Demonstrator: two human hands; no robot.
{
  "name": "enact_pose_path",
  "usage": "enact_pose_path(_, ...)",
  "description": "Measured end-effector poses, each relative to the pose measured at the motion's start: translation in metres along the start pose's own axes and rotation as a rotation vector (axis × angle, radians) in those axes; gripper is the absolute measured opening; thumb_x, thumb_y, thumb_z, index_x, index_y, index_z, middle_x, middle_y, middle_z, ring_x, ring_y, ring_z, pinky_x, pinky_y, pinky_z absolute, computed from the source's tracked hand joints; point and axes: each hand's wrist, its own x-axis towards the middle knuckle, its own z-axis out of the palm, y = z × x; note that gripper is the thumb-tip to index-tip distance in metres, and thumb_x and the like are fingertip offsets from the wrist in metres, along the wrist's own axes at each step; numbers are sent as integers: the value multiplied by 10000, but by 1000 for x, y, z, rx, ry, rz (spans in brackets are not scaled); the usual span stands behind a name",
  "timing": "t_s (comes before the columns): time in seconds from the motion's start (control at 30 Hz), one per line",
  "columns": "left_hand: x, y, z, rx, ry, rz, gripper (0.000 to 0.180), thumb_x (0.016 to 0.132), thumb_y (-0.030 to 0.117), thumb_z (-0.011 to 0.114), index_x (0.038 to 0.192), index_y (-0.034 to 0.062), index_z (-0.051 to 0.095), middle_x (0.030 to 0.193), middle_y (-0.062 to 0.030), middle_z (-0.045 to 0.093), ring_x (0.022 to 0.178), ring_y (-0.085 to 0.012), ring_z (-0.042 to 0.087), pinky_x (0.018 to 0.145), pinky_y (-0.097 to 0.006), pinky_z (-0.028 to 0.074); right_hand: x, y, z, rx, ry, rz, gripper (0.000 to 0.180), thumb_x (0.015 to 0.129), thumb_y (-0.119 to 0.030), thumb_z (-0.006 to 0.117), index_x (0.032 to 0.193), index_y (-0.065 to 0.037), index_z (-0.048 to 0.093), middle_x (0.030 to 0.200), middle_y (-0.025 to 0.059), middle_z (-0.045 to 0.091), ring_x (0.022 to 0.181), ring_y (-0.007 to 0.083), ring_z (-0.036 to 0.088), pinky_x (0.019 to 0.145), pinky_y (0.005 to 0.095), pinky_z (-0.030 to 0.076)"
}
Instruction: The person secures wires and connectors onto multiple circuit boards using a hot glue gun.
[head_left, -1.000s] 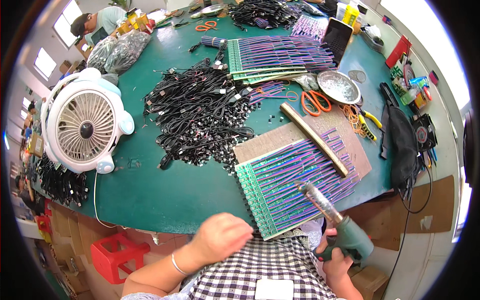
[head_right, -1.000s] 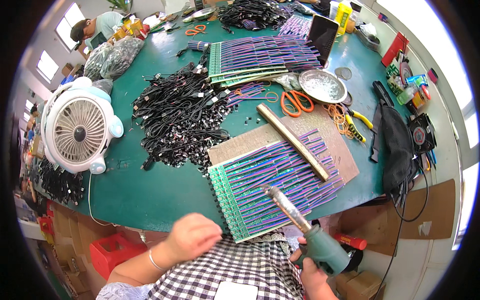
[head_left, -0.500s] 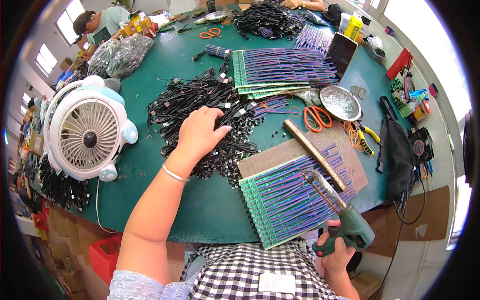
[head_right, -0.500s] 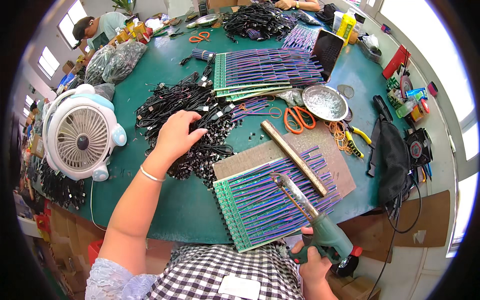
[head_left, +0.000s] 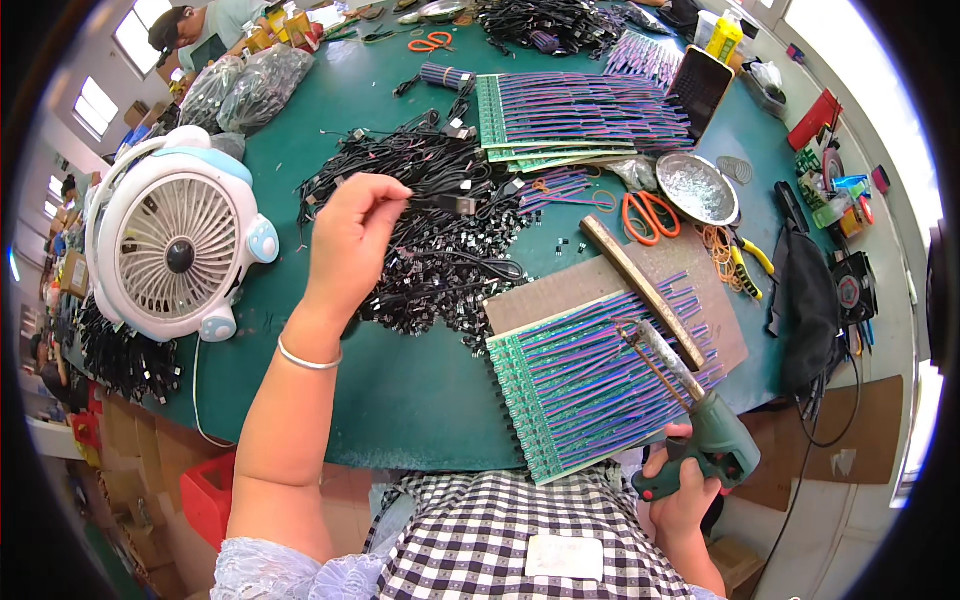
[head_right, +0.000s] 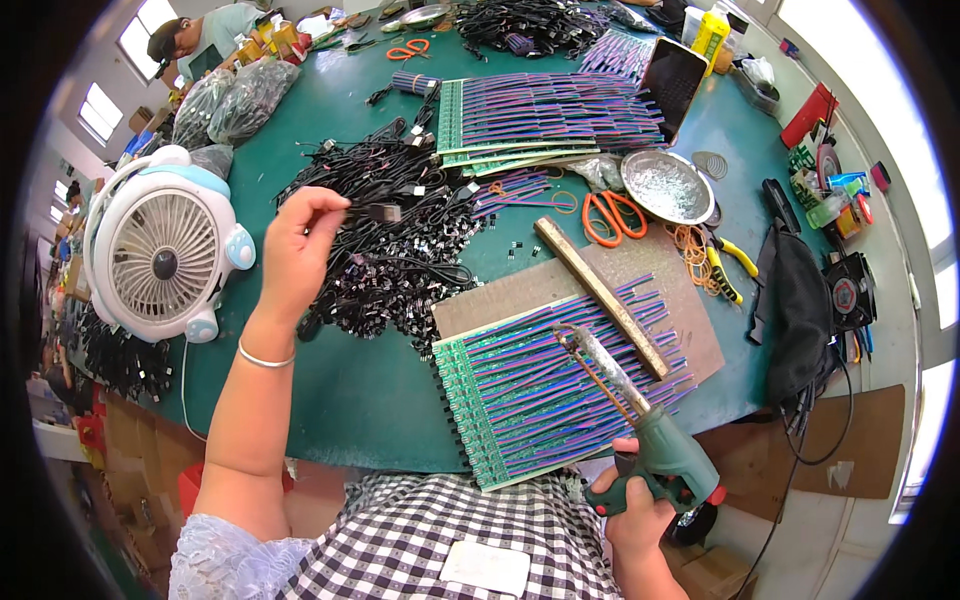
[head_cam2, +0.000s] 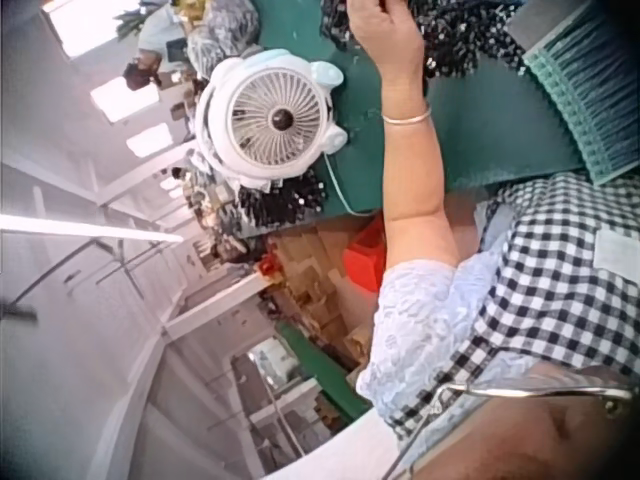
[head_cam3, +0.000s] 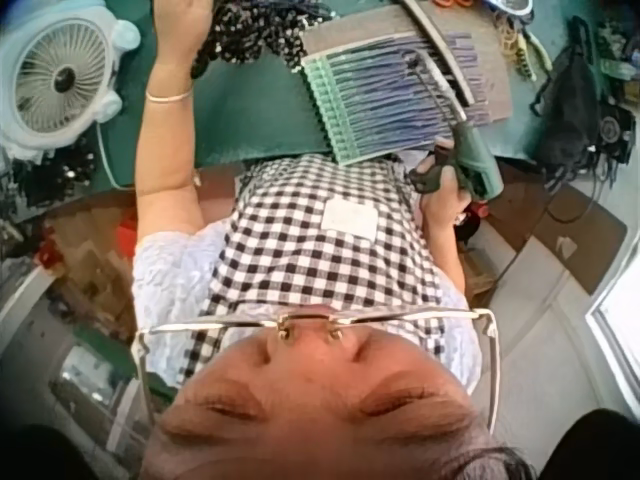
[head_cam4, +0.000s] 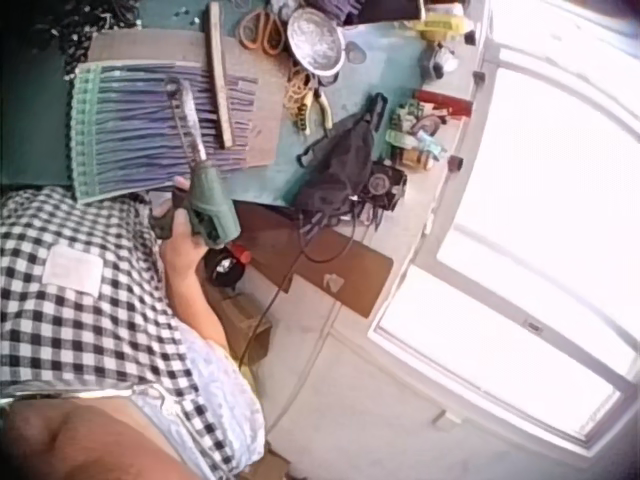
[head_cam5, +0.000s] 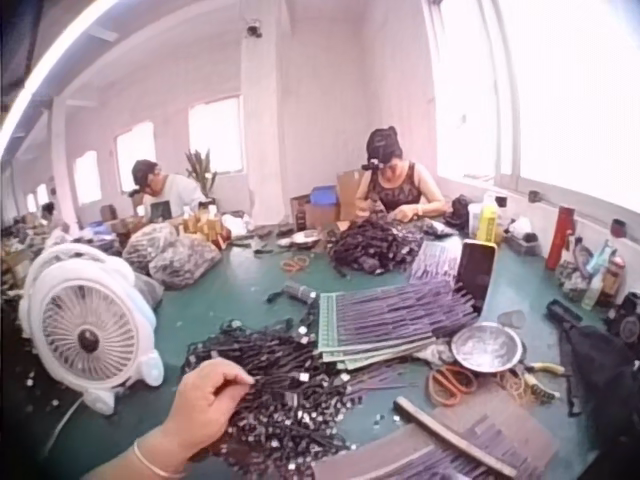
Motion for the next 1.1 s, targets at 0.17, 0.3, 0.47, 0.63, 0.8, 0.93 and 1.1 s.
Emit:
enact_pose_path(0.17,-18,13,-45,-350,-105,-26,83,960,-8,494,1020,28,538,1041,-82,633,770,-79,582,645,-187,468,-3,3,-5,-42,32,72,418,879,-258,602,1137,61,517,677,96,596,585,150,541,601,294,438)
enact_pose_path(0.3,-42,30,-87,-179,-447,97,96,783,-18,575,863,34,569,942,-123,648,836,-218,619,705,-324,502,-7,3,-6,-75,68,41,432,884,-286,607,1137,53,519,638,86,586,567,143,509,597,290,419)
enact_pose_path(0.47,-92,32,-79,180,-802,163,119,697,120,701,764,80,611,789,-50,570,806,-247,566,722,-366,455,-4,5,0,-64,5,67,438,878,-289,617,1133,52,517,654,93,596,571,145,508,620,297,423)
enact_pose_path(0.63,-112,41,-62,276,-753,231,157,685,131,742,769,98,613,818,-46,598,826,-259,570,781,-380,423,-8,-1,2,-63,12,75,453,870,-285,619,1144,57,504,698,101,610,571,150,534,614,295,449)
enact_pose_path(0.8,-127,48,-41,370,-358,-211,156,725,122,743,830,86,633,821,-33,599,819,-245,574,772,-377,414,-10,4,-1,-45,-24,121,475,864,-279,626,1157,68,488,881,129,631,575,159,562,597,294,470)
enact_pose_path(0.93,-132,37,-31,431,-347,-190,114,743,77,721,813,68,630,799,-51,602,789,-250,569,744,-363,427,-14,5,-1,-16,-21,105,465,843,-212,599,1196,64,475,983,154,610,613,183,591,558,285,494)
enact_pose_path(1.1,-131,69,-15,215,-382,-168,80,756,48,692,800,70,628,782,-44,616,733,-257,576,737,-367,431,-32,11,-28,-66,-180,187,510,848,-194,619,1267,49,458,1033,163,624,712,207,625,622,322,535)
